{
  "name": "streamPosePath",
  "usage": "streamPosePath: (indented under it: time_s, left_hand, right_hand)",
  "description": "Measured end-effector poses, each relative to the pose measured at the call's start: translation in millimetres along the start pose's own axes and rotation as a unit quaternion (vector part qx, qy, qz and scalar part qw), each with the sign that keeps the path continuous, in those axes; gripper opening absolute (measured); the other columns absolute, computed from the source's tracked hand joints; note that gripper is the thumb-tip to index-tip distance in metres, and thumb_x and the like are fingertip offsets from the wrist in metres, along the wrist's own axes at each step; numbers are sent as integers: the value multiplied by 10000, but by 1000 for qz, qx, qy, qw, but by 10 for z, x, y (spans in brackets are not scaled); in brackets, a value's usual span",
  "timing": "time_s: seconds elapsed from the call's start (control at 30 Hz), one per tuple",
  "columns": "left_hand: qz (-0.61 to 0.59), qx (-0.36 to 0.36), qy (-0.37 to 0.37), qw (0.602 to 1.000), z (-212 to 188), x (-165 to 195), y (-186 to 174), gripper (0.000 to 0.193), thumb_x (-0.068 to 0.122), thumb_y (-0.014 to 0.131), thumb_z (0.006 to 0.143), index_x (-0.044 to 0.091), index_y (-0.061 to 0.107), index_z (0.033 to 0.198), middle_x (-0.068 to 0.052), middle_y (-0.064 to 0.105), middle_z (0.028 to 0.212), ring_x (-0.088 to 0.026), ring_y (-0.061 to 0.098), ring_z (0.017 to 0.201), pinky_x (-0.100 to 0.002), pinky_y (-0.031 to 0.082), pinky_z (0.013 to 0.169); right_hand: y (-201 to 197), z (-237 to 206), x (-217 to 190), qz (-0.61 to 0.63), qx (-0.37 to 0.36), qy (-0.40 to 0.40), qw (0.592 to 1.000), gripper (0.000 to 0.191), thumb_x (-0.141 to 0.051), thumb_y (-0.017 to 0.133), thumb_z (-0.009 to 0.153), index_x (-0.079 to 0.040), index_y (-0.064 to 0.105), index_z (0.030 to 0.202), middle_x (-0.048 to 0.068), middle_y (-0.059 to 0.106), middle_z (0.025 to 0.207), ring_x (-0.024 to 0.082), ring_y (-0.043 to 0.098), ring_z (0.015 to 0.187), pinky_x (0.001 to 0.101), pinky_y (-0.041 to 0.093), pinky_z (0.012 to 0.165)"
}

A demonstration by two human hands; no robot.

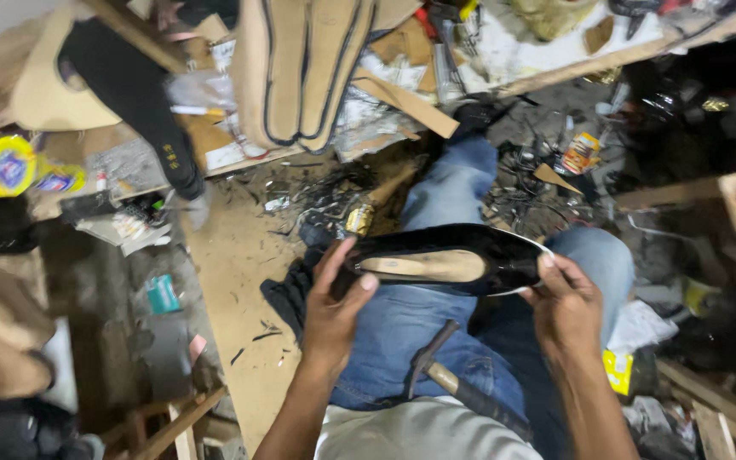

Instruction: The person sits on the floor and uses a hammer and pliers to attach and adjust shoe soles. They repeatedly hammer the sole edges, inspect the fit, and use pliers to pull or align parts of the shoe. The person handles multiple shoes one at a time, placing some on a nearby shelf.

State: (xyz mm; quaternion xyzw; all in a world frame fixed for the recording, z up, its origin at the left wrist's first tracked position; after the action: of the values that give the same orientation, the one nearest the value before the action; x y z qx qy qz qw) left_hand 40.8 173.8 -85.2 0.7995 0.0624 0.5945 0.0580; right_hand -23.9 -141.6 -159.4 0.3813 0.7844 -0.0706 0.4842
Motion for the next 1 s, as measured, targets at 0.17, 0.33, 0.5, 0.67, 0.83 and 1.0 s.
streamPosePath:
  time_s: [0.17, 0.33, 0.5, 0.67, 0.83, 1.0]
  left_hand:
    - [-107, 17, -60, 992, -20, -36, 87, 755, 65, 746, 847, 62, 444, 1539, -113, 612, 1377, -172, 591, 1222, -304, 461, 1052]
    - [-111, 50, -70, 990, -13, -66, 69, 709, 46, 746, 852, 55, 495, 1514, -90, 640, 1352, -144, 615, 1176, -273, 479, 1024]
    - [-158, 42, -73, 984, -3, -69, 33, 694, -24, 745, 830, 19, 527, 1487, -118, 680, 1251, -163, 645, 1099, -300, 505, 995]
    - [-198, 35, -94, 975, -7, -84, 16, 675, -50, 719, 835, 10, 521, 1478, -123, 698, 1205, -167, 661, 1076, -319, 514, 1006]
    - [-220, 33, -109, 969, 1, -111, -4, 665, -28, 720, 853, 9, 517, 1485, -112, 698, 1173, -167, 666, 1070, -312, 512, 1016]
    - [-234, 32, -121, 964, 22, -182, -42, 638, -21, 722, 861, 13, 539, 1471, -103, 698, 1147, -158, 664, 1042, -300, 509, 978]
  right_hand:
    - [42, -5, 37, -5, -42, -9, 999, 133, -168, 621, 1058, -61, 660, 1126, 38, 704, 1020, 156, 690, 909, 333, 581, 805]
    - [35, 15, 58, 20, -58, -5, 998, 137, -158, 613, 1080, -43, 652, 1144, 70, 713, 1060, 185, 703, 951, 354, 592, 853]
    - [12, 4, 34, 16, -53, -1, 998, 146, -143, 610, 1081, -22, 658, 1147, 87, 717, 1044, 199, 698, 920, 366, 585, 837]
    - [72, -80, -26, 9, -49, -24, 998, 167, -129, 611, 1071, 10, 662, 1147, 102, 714, 1049, 193, 699, 938, 374, 585, 895]
    - [131, -140, -102, -3, -48, -46, 998, 166, -109, 617, 1066, 27, 656, 1153, 118, 709, 1068, 199, 689, 948, 372, 572, 885]
    - [132, -149, -138, -22, -49, -60, 997, 169, -103, 623, 1052, 31, 659, 1149, 114, 709, 1075, 190, 691, 954, 364, 574, 894]
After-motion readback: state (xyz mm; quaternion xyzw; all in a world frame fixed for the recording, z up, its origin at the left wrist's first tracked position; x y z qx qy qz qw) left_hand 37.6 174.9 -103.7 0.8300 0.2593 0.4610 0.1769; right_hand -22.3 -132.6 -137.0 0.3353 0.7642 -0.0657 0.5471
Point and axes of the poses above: each hand's wrist, its own z-axis towards the middle knuckle, its own y-axis out of the palm, x = y × z, the point moved 4 cm from there along z, towards the middle knuckle
